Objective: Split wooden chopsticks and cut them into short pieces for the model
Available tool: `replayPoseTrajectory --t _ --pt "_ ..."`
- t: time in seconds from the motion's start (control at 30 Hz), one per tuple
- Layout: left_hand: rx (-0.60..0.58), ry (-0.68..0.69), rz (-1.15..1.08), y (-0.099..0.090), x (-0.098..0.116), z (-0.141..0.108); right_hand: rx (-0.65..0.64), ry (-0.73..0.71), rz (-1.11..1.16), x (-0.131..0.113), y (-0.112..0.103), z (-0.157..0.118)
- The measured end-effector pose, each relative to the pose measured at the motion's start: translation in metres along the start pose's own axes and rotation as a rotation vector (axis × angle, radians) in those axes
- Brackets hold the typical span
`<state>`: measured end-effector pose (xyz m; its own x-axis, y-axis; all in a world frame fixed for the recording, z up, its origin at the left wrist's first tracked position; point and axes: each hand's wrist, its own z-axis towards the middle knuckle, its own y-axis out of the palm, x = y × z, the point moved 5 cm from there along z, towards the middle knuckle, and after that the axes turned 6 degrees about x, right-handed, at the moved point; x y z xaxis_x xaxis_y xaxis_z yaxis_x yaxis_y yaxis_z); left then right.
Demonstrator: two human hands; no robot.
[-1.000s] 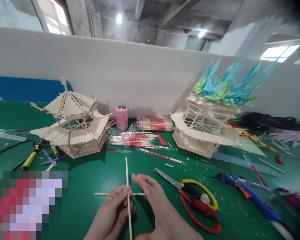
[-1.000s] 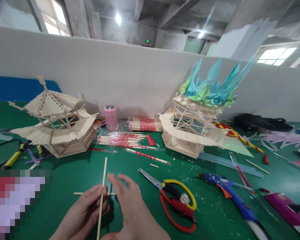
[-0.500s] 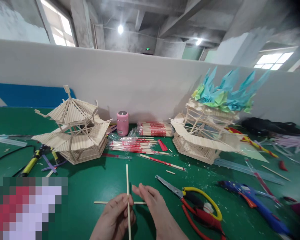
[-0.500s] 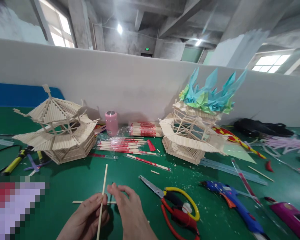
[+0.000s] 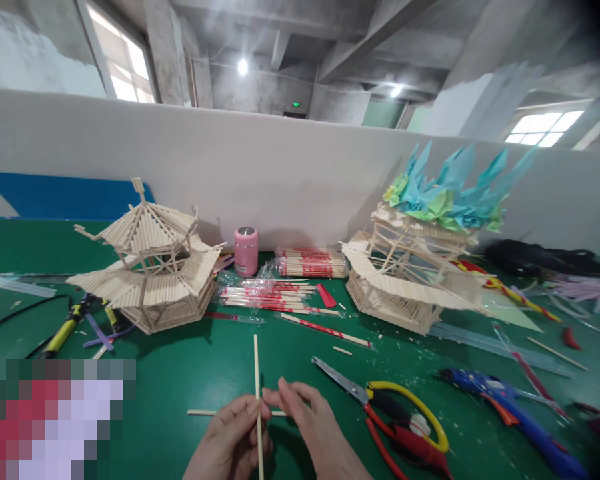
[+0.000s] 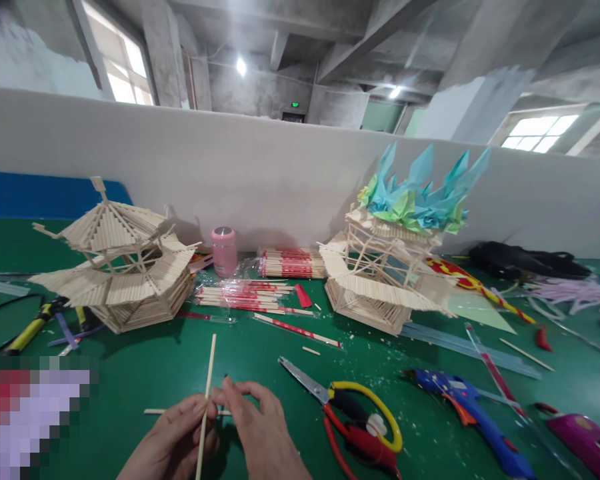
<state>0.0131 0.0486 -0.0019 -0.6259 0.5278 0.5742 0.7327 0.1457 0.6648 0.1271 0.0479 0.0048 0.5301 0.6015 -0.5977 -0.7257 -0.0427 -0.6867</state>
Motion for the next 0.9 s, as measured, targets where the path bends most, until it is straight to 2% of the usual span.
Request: replayPoseTrajectory --t 0.37,0.5,0.63,0.9 --pt "0.087 0.002 0.064 -0.002 0.001 0.003 -0.032 -0.1 -0.162 -0.027 -0.024 0.01" --pt "0.092 0.025 0.075 -0.003 0.002 0.003 -0.035 -0.095 -0.227 -0.026 -0.019 0.01" --pt "0.068 0.056 0.113 -0.005 0.002 0.002 0.032 -0.088 -0.293 -0.02 -0.014 0.008" --pt "0.019 0.101 0.164 -0.008 0.001 0.006 0.085 -0.186 -0.318 -0.019 -0.015 0.007"
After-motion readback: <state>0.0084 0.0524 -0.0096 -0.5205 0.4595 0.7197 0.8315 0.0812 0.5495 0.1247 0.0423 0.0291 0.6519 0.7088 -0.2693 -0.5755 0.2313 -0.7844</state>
